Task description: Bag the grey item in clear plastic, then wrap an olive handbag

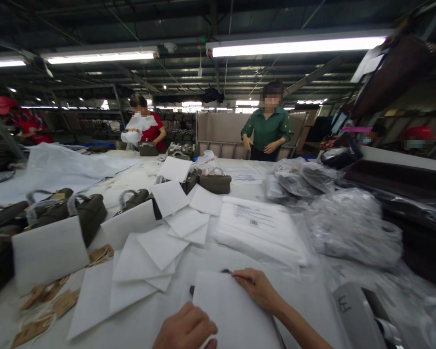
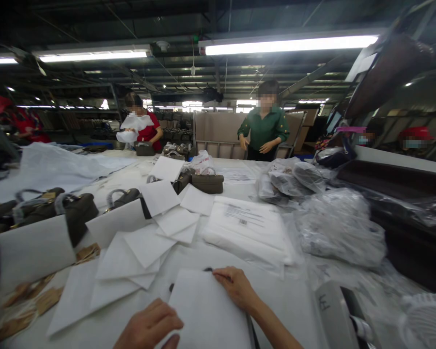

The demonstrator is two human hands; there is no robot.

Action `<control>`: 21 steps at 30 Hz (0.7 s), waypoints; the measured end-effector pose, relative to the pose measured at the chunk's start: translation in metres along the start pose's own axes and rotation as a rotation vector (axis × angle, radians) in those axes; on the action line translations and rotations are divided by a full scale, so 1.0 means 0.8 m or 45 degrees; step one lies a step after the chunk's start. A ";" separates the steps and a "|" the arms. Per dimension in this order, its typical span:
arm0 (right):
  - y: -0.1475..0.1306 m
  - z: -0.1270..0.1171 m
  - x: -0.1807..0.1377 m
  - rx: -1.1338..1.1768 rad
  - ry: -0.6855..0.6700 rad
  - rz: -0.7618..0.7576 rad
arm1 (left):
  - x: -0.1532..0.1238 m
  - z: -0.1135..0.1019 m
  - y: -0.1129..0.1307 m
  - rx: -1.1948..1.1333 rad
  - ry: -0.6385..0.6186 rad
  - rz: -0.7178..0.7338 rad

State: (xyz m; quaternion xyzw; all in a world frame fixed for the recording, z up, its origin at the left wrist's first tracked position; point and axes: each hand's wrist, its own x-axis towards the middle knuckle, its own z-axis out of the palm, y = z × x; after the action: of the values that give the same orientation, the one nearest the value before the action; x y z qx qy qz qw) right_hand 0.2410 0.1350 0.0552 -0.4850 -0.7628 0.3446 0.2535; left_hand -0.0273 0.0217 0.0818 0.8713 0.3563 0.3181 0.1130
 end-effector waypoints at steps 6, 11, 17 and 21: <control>-0.004 -0.004 0.000 -0.160 0.123 -0.077 | 0.014 0.087 -0.036 0.614 -0.222 0.311; -0.041 -0.020 -0.048 -0.282 0.196 -0.127 | 0.006 0.091 -0.036 0.517 -0.408 0.284; -0.048 0.006 -0.121 -0.730 -0.288 -0.418 | 0.014 0.071 -0.027 0.423 -0.645 0.185; 0.003 0.038 -0.126 -1.075 0.023 -0.661 | 0.004 0.086 -0.050 0.536 -0.529 0.280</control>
State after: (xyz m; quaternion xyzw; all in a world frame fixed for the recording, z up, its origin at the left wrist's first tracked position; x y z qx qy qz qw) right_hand 0.2610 0.0350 0.0292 -0.3423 -0.9291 -0.0735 0.1190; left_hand -0.0041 0.0546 0.0131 0.9551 0.2874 0.0629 -0.0347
